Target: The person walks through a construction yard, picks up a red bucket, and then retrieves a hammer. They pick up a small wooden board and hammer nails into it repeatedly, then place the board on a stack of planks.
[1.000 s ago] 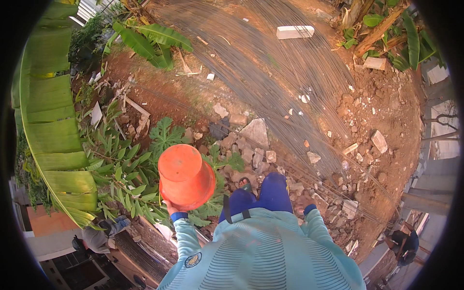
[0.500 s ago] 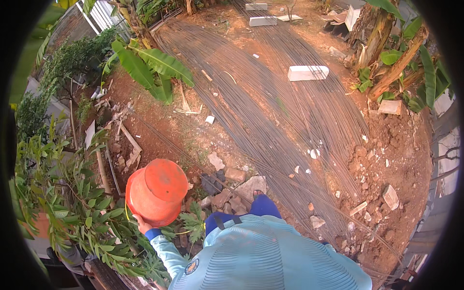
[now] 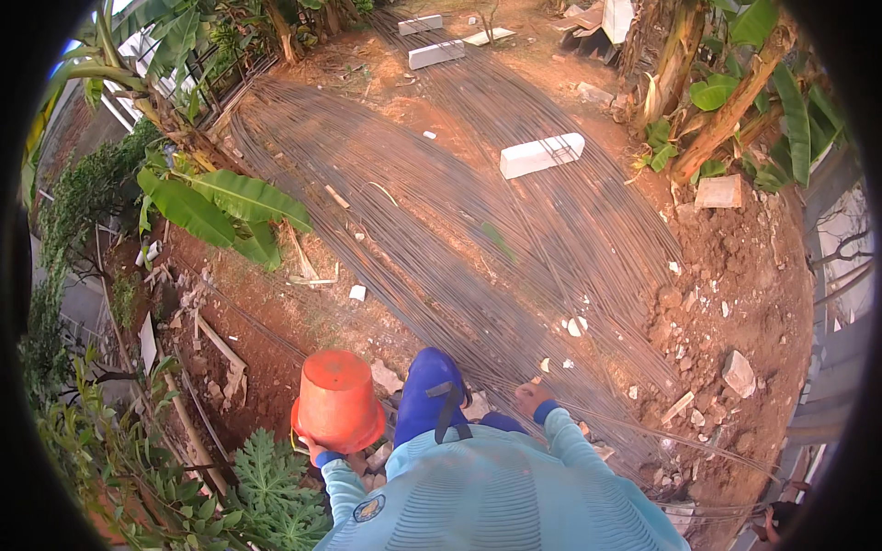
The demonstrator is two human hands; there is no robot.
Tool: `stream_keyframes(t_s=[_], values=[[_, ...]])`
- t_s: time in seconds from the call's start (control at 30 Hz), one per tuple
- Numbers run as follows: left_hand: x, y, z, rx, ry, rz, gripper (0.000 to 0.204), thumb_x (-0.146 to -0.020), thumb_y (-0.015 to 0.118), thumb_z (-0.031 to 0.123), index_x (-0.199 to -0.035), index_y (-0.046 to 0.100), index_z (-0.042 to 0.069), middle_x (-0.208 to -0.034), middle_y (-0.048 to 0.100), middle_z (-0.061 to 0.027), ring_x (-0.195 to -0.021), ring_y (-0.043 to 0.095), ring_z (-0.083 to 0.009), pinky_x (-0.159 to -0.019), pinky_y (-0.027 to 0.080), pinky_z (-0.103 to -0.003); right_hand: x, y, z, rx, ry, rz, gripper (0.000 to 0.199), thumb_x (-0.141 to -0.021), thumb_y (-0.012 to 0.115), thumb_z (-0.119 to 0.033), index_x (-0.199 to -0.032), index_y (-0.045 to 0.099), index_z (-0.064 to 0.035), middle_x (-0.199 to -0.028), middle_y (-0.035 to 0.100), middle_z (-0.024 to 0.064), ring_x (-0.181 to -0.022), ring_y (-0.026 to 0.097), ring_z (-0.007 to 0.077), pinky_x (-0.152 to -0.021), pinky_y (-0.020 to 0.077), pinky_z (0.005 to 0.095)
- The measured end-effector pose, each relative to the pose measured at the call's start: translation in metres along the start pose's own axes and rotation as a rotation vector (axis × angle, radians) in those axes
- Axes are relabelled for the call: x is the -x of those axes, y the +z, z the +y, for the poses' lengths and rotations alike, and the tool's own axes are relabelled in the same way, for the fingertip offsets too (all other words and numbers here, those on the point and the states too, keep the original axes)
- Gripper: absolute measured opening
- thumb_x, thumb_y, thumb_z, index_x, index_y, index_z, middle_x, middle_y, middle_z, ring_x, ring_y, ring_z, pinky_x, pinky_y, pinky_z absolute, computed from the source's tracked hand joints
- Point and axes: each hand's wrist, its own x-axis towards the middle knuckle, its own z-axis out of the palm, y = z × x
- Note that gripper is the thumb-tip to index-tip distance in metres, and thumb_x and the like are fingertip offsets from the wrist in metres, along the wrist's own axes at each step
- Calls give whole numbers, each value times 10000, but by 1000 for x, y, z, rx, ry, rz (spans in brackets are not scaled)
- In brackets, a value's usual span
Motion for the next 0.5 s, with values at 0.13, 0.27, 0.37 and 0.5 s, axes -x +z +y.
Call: stream_keyframes(t_s=[0.13, 0.27, 0.37, 0.5], values=[[-1, 83, -20, 89, -94, -131, 984, -749, 555, 719, -1303, 422, -84, -1320, 488, -184, -1127, 526, -326, -912, 472, -498, -39, -51, 47, -384, 425, 286, 209, -905, 530, -235, -929, 582, -34, -798, 643, 111, -587, 600, 184, -486, 509, 337], [-9, 218, -59, 211, -162, -266, 953, -770, 527, 713, -1339, 394, -39, -1358, 453, -167, -1175, 489, -329, -940, 452, -509, -88, -88, 122, -670, 826, 460, 305, -935, 425, -348, -1009, 572, -91, -879, 646, 133, -644, 632, 298, -510, 520, 464], [-8, 338, -75, 309, -196, -377, 930, -786, 507, 709, -1366, 373, -6, -1387, 426, -154, -1211, 461, -332, -961, 436, -518, -138, -107, 111, -752, 896, 484, 344, -926, 407, -387, -1054, 581, -121, -989, 650, 113, -748, 659, 317, -575, 528, 503], [5, 499, -68, 351, -205, -583, 901, -807, 480, 703, -1401, 344, 39, -1425, 391, -138, -1259, 424, -335, -989, 416, -529, -201, -127, 18, -149, 529, 200, 331, -902, 503, -346, -1113, 577, -101, -1027, 654, 109, -773, 674, 242, -569, 549, 396]])
